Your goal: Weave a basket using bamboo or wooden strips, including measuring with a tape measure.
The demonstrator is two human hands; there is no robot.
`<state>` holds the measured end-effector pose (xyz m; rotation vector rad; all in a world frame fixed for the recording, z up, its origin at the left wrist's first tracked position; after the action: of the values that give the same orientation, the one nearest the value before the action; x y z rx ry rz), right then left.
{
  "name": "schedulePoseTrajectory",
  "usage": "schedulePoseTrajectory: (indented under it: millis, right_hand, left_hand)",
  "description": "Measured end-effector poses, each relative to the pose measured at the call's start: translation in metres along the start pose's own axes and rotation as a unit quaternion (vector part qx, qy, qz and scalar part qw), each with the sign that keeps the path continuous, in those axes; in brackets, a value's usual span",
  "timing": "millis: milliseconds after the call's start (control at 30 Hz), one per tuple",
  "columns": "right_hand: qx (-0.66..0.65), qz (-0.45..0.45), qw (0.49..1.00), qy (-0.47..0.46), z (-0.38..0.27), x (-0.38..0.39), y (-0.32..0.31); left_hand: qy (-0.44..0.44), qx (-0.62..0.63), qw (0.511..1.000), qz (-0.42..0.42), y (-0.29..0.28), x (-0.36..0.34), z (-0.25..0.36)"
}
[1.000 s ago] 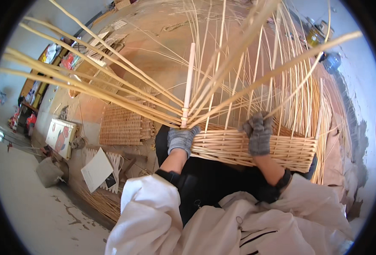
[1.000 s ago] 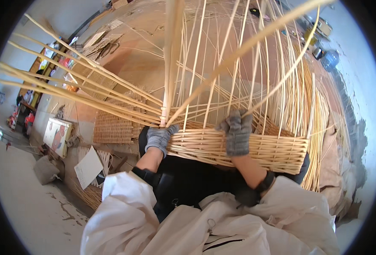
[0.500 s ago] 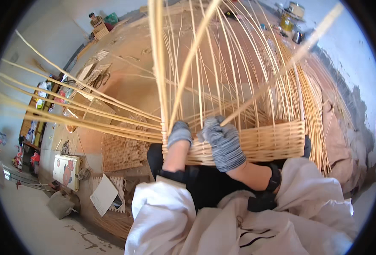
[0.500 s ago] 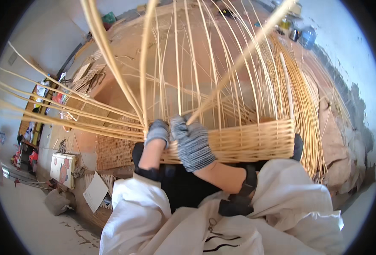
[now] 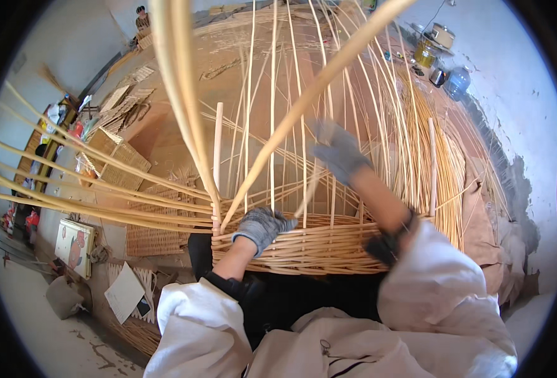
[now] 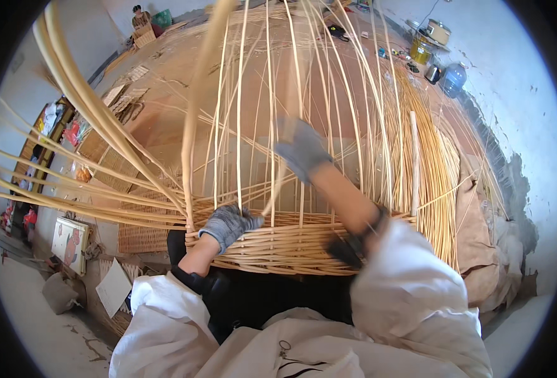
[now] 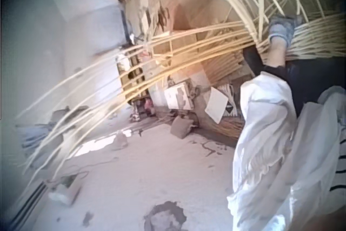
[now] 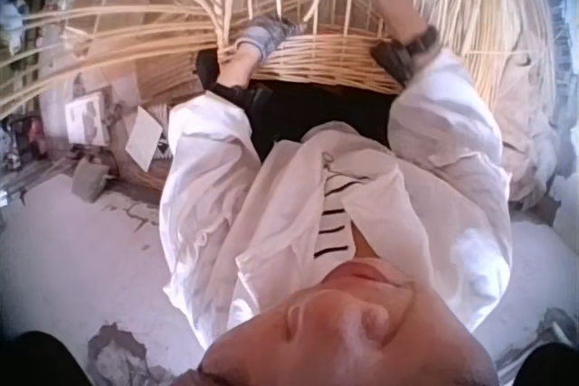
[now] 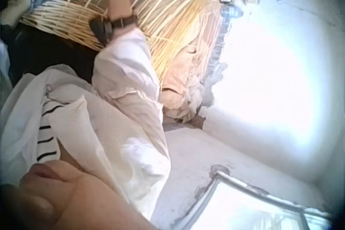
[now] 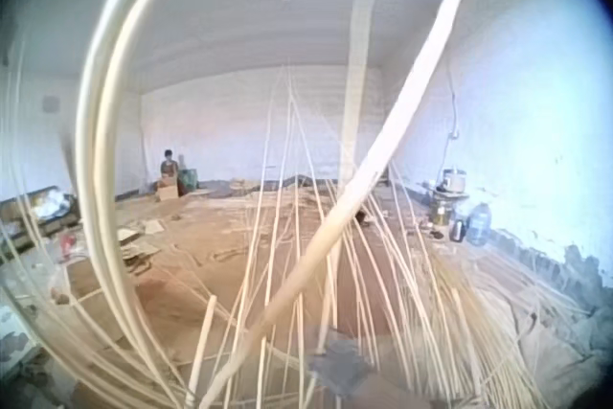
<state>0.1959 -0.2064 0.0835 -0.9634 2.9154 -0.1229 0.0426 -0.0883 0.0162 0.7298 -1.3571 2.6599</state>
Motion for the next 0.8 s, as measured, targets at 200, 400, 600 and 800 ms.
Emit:
schedulePoseTrajectory:
  millis: [200, 400, 600, 800]
  right_hand:
    - [-0.553, 0.102, 0.826, -0.037, 0.073, 0.035, -0.006]
    - [-0.134, 0.297, 0.941, -0.090, 0.049, 0.112, -0.021]
    - [-0.481, 0.208, 0.851, -0.005, 0.095, 0.123, -0.057]
    - [0.006, 0.178, 0.984, 0.021, 0.049, 0.141, -0.128]
  left_hand:
    - [0.038, -0.185, 0.981, -0.035, -0.002, -0.015, -0.018]
    - [-0.155, 0.039, 0.986, 0.049, -0.003, -0.014, 0.007]
    - [0.012, -0.130, 0.962, 0.238, -0.015, -0.046, 0.075]
    - [0.028, -0.076, 0.996, -0.037, 0.027, -0.032, 0.075]
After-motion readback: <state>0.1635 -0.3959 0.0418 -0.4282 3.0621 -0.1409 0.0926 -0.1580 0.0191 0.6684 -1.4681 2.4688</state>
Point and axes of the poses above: each hand's wrist, its own x-axis away from the middle knuckle, its own y-axis out of the palm, z = x × y, the point moved 4 cm from there along -x, towards the middle knuckle, and after that the axes turned 14 degrees about -x, right-handed, at the moved point
